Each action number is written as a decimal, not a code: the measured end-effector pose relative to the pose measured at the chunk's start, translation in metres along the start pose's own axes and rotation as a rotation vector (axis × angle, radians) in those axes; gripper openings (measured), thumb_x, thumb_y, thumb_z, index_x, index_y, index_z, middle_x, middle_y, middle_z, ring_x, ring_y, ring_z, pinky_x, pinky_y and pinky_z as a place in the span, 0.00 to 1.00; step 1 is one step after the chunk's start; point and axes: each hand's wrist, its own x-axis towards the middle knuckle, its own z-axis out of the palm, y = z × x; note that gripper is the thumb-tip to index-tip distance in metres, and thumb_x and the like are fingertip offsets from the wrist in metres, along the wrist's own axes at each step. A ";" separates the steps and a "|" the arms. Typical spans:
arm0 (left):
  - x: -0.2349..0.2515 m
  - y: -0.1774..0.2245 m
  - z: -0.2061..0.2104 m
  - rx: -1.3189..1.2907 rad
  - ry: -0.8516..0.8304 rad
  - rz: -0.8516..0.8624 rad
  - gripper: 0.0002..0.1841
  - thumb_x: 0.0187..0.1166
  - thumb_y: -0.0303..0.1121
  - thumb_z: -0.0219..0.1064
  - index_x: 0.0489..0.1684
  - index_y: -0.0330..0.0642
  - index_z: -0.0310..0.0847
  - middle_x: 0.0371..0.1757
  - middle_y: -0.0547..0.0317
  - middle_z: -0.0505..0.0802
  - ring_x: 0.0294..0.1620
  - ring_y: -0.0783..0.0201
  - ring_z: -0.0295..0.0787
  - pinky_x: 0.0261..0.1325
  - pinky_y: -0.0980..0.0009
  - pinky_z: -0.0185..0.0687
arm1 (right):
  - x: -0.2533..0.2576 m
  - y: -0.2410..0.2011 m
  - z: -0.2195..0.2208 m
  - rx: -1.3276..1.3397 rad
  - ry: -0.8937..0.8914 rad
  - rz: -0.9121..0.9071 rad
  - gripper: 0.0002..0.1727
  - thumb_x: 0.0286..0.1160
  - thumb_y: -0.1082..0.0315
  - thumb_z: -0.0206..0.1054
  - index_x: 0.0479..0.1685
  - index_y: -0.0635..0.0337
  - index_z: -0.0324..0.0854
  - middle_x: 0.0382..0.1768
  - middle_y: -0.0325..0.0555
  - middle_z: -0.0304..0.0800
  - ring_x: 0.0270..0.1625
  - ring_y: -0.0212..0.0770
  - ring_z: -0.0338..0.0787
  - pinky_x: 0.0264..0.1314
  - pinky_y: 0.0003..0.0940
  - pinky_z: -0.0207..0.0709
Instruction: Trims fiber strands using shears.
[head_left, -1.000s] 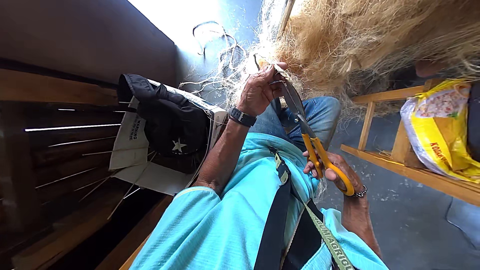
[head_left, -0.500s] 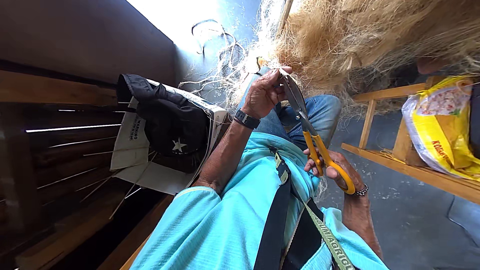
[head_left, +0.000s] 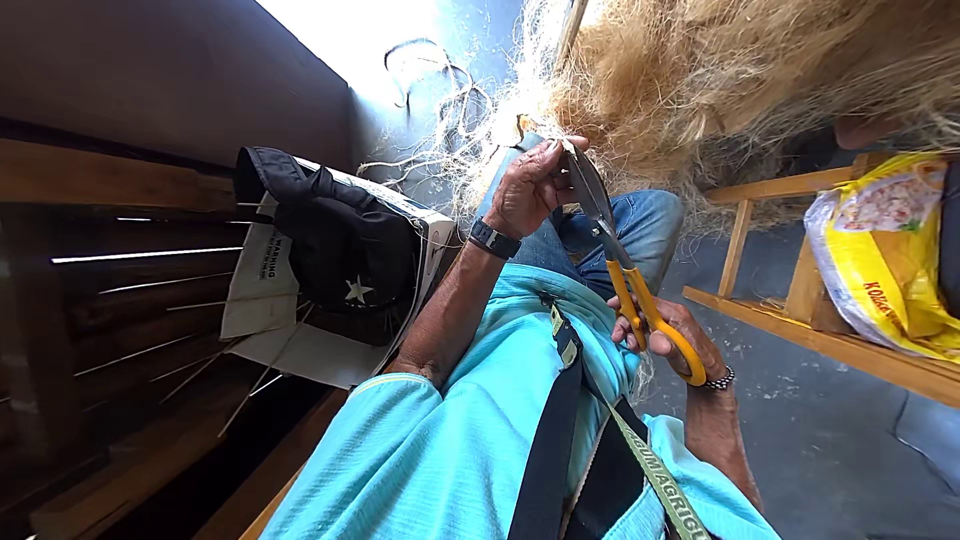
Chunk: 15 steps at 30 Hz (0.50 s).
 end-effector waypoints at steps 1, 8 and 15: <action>0.000 0.000 0.000 0.001 0.001 0.000 0.20 0.91 0.35 0.44 0.59 0.37 0.82 0.46 0.49 0.95 0.45 0.60 0.95 0.50 0.62 0.92 | 0.000 0.000 0.000 0.000 0.005 0.002 0.57 0.61 0.19 0.64 0.68 0.69 0.77 0.37 0.40 0.93 0.32 0.33 0.89 0.32 0.28 0.85; 0.001 0.000 0.000 0.012 0.022 0.008 0.19 0.91 0.34 0.44 0.58 0.37 0.83 0.45 0.51 0.95 0.43 0.60 0.95 0.49 0.63 0.92 | 0.000 -0.002 0.001 0.035 0.012 0.004 0.55 0.60 0.19 0.65 0.66 0.67 0.79 0.33 0.38 0.91 0.30 0.33 0.89 0.32 0.28 0.85; 0.001 -0.001 0.001 0.002 0.014 0.010 0.18 0.91 0.35 0.46 0.59 0.39 0.83 0.46 0.51 0.95 0.44 0.60 0.95 0.50 0.62 0.93 | -0.001 0.003 0.010 0.058 0.141 -0.018 0.36 0.60 0.34 0.78 0.53 0.59 0.87 0.22 0.30 0.88 0.19 0.26 0.84 0.19 0.23 0.80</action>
